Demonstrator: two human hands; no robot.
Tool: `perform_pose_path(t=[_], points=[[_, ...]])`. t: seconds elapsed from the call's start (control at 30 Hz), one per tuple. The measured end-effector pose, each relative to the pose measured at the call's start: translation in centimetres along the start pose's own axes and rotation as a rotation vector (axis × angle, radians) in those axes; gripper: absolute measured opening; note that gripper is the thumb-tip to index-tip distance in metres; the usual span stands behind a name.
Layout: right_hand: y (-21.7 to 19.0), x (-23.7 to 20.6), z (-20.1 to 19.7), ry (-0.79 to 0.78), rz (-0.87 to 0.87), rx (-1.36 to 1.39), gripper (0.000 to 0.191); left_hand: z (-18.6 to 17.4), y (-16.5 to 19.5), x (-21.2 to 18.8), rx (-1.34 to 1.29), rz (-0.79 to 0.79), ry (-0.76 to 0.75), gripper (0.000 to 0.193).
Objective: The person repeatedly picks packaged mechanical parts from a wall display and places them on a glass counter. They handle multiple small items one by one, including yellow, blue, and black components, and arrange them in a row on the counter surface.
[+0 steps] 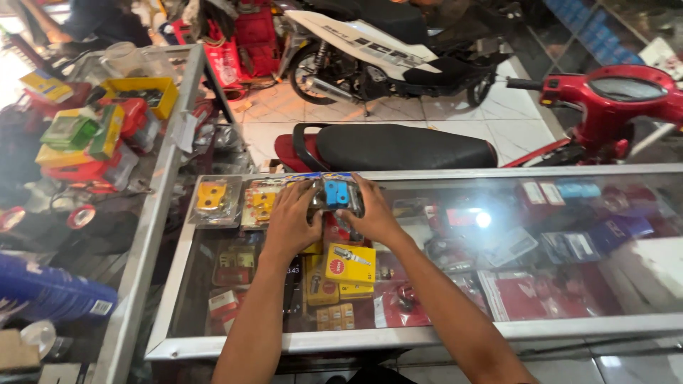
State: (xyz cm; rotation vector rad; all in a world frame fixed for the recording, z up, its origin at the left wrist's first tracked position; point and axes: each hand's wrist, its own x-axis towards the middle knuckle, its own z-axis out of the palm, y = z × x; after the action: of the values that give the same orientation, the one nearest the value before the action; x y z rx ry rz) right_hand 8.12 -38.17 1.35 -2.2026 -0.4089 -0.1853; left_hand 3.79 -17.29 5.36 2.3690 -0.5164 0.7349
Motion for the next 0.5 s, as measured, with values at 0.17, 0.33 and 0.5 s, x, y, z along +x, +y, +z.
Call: perform_pose_path(t=[0.17,0.33,0.5], points=[[-1.4,-3.3,-0.9,0.021,0.051,0.034,0.09,0.0,1.4,-0.9,0.051,0.039,0.055,0.043],[-3.4,-10.5,-3.9,0.01,0.125,0.043,0.056,-0.2,4.7,-2.2,-0.126,0.119,-0.04,0.034],[-5.3,-20.5,-6.4,0.295,0.243,0.019,0.034,-0.2,10.1,-4.0,-0.326,0.261,-0.193,0.033]])
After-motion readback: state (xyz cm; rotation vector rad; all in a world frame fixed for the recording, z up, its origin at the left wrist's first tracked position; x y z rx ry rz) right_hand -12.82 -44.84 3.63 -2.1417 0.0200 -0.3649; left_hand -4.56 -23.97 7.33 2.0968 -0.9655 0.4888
